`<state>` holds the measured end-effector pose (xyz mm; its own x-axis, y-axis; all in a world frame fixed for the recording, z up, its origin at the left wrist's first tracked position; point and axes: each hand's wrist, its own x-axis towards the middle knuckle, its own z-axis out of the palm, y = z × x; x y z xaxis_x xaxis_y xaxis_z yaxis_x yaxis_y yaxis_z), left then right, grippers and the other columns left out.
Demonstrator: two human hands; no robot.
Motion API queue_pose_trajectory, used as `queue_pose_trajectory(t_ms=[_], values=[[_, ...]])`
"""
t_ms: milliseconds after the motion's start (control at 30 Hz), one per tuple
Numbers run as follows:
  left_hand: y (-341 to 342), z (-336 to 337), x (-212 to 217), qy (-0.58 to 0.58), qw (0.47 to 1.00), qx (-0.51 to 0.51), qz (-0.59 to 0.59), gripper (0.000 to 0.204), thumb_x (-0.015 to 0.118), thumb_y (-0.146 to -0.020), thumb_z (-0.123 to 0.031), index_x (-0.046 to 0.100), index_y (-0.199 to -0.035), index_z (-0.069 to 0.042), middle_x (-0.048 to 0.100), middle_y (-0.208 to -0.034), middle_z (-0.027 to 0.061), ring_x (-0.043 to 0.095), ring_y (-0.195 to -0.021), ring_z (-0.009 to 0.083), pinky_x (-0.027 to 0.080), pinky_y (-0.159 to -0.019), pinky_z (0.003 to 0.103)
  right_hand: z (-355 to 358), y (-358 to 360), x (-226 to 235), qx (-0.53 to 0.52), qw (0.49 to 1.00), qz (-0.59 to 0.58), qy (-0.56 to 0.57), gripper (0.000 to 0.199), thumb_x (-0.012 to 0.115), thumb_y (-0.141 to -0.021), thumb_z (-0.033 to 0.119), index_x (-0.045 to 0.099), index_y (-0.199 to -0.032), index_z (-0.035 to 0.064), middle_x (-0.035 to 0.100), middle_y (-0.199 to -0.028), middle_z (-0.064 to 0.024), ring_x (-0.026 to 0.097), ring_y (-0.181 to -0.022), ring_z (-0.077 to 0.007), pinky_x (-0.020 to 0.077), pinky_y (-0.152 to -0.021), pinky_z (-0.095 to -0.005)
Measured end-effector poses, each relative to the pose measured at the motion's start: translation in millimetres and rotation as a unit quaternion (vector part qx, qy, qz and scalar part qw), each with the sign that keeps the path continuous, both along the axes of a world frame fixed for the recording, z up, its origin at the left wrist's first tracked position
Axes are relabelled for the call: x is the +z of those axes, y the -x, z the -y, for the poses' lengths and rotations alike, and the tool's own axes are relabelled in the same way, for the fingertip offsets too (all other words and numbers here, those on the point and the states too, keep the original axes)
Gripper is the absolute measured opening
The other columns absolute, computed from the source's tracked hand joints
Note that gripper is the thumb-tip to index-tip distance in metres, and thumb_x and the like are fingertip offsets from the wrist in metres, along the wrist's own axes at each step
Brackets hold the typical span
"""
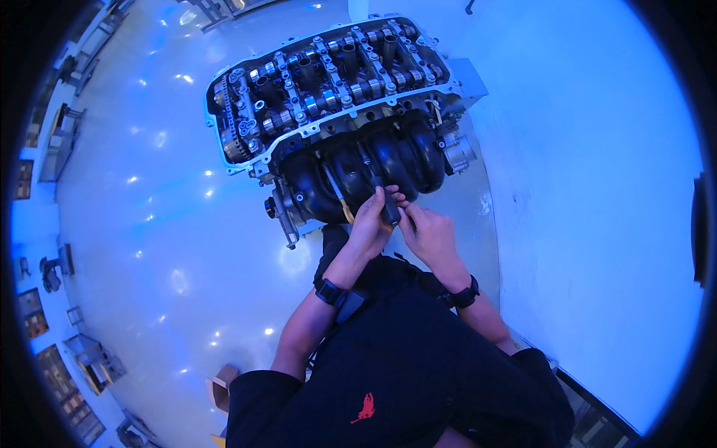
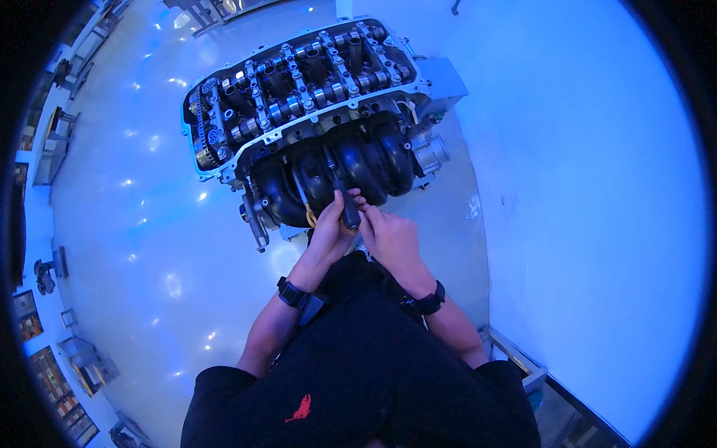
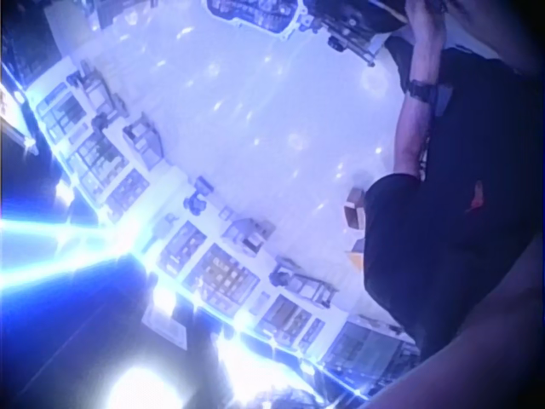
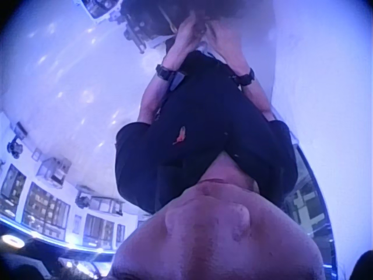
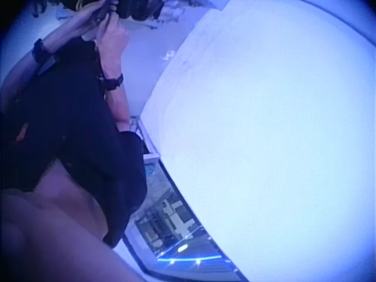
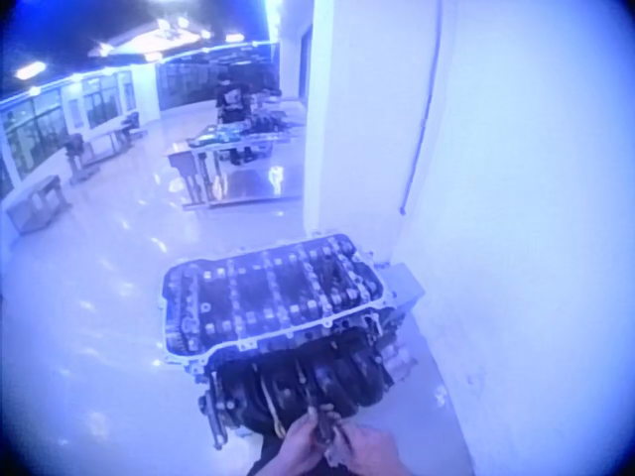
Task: The recorder is shown assembling components of a car engine, specifically attaching an intake manifold and tightening bolts.
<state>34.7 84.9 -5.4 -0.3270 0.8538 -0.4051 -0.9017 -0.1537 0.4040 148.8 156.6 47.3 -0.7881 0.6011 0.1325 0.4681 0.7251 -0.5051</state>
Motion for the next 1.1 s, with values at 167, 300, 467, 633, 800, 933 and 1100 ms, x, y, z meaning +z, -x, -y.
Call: queue_pose_trajectory(t_ms=[167,300,467,633,800,933,1100], values=[[-2.5,-3.4,-15.4,0.003,1.0,-0.007,-0.01,0.035,0.055,-0.09,-0.039,0.052,-0.098,-0.004,0.058,-0.086,0.0057,0.059,-0.087,0.0189,0.048,-0.077,0.034,11.4,5.2,14.8,0.035,0.998,-0.043,-0.014,0.029,0.065,-0.077,0.014,0.053,-0.102,0.0063,0.063,-0.074,-0.0118,0.063,-0.067,-0.0308,0.0486,-0.055,-0.0374],[-1.1,-5.6,-5.4,-0.044,0.996,0.004,0.075,0.036,0.047,-0.093,-0.039,0.05,-0.106,-0.005,0.06,-0.096,0.0096,0.059,-0.096,0.0237,0.047,-0.084,0.037,12.5,3.6,-1.1,0.047,0.999,-0.017,0.001,0.033,0.062,-0.081,0.019,0.048,-0.108,0.0063,0.063,-0.076,-0.0136,0.063,-0.068,-0.0325,0.05,-0.055,-0.0393],[-1.6,3.3,-8.6,-0.067,0.998,-0.011,0.014,0.042,0.051,-0.093,-0.026,0.043,-0.125,-0.001,0.058,-0.113,0.0118,0.057,-0.104,0.0226,0.043,-0.092,0.035,5.0,5.1,-7.2,-0.053,0.988,-0.071,0.129,0.042,0.062,-0.083,0.029,0.045,-0.112,0.0045,0.065,-0.088,-0.0169,0.064,-0.069,-0.0335,0.0505,-0.054,-0.0397],[-0.1,1.1,-18.6,0.014,1.0,0.001,-0.024,0.037,0.054,-0.091,-0.021,0.046,-0.122,0.0,0.058,-0.113,0.011,0.056,-0.105,0.0202,0.043,-0.091,0.031,2.8,0.1,-2.4,0.035,0.995,-0.095,0.003,0.027,0.061,-0.086,0.022,0.05,-0.103,0.0038,0.059,-0.061,-0.0107,0.06,-0.051,-0.0292,0.0436,-0.043,-0.0373],[-0.1,-0.8,8.6,-0.054,0.994,-0.029,0.093,0.038,0.056,-0.09,-0.028,0.049,-0.116,-0.001,0.059,-0.106,0.0096,0.058,-0.093,0.0185,0.047,-0.084,0.03,3.8,1.0,-16.5,0.003,0.996,0.029,-0.088,0.027,0.066,-0.082,0.026,0.054,-0.094,0.0046,0.056,-0.055,-0.0079,0.059,-0.048,-0.0255,0.0427,-0.043,-0.036],[-1.3,6.5,-4.7,-0.032,0.999,-0.01,-0.026,0.042,0.055,-0.091,-0.028,0.047,-0.122,0.0,0.056,-0.115,0.0129,0.057,-0.102,0.0213,0.046,-0.087,0.032,7.5,6.4,-0.8,-0.016,0.999,-0.037,0.004,0.027,0.064,-0.082,0.027,0.054,-0.092,0.0043,0.059,-0.06,-0.0139,0.06,-0.054,-0.032,0.0451,-0.045,-0.0398],[-0.2,-3.6,1.8,0.042,0.999,-0.031,-0.012,0.037,0.051,-0.093,-0.023,0.046,-0.122,-0.001,0.058,-0.116,0.0125,0.057,-0.105,0.0229,0.046,-0.091,0.034,5.9,1.5,-12.0,0.058,0.983,-0.172,-0.001,0.029,0.07,-0.078,0.022,0.054,-0.095,0.0048,0.059,-0.058,-0.0107,0.06,-0.049,-0.0285,0.0421,-0.042,-0.038]])
